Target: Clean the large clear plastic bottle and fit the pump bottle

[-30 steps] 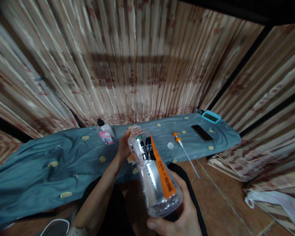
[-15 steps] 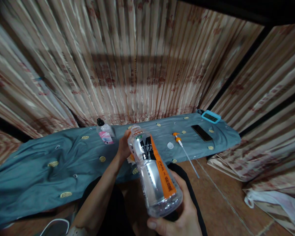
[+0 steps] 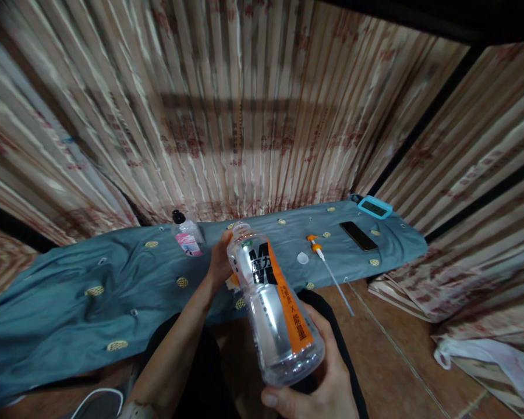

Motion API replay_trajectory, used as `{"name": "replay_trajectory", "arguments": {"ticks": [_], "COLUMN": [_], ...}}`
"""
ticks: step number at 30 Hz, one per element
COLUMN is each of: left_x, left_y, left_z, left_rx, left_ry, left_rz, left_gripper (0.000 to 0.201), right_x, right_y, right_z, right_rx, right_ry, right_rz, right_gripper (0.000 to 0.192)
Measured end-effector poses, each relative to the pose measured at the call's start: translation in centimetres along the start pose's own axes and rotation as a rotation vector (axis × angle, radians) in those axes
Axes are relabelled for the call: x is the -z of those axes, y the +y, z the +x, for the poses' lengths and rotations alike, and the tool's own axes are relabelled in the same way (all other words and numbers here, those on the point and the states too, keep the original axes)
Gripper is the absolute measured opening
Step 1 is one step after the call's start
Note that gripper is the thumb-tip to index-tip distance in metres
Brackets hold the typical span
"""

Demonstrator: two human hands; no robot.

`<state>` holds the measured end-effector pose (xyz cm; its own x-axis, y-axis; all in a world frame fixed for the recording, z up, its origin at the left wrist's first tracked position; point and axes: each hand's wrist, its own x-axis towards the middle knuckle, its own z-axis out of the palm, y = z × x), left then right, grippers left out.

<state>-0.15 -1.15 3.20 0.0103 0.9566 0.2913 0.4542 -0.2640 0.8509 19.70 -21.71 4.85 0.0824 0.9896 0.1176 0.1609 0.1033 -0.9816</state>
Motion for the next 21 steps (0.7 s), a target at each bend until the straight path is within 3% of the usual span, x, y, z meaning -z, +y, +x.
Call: {"name": "replay_trajectory", "arguments": {"ticks": [21], "left_x": [-0.09], "left_y": [-0.25], "left_z": [0.03], "left_rx": [-0.017], "left_ry": [0.013], "left_rz": [-0.046], "left_gripper": [0.039], "right_x": [-0.13], "right_y": [-0.29], "right_z": [0.11], "right_rx": [-0.050], "right_ry": [0.012], "right_rz": [0.013], "right_gripper": [0.094]}}
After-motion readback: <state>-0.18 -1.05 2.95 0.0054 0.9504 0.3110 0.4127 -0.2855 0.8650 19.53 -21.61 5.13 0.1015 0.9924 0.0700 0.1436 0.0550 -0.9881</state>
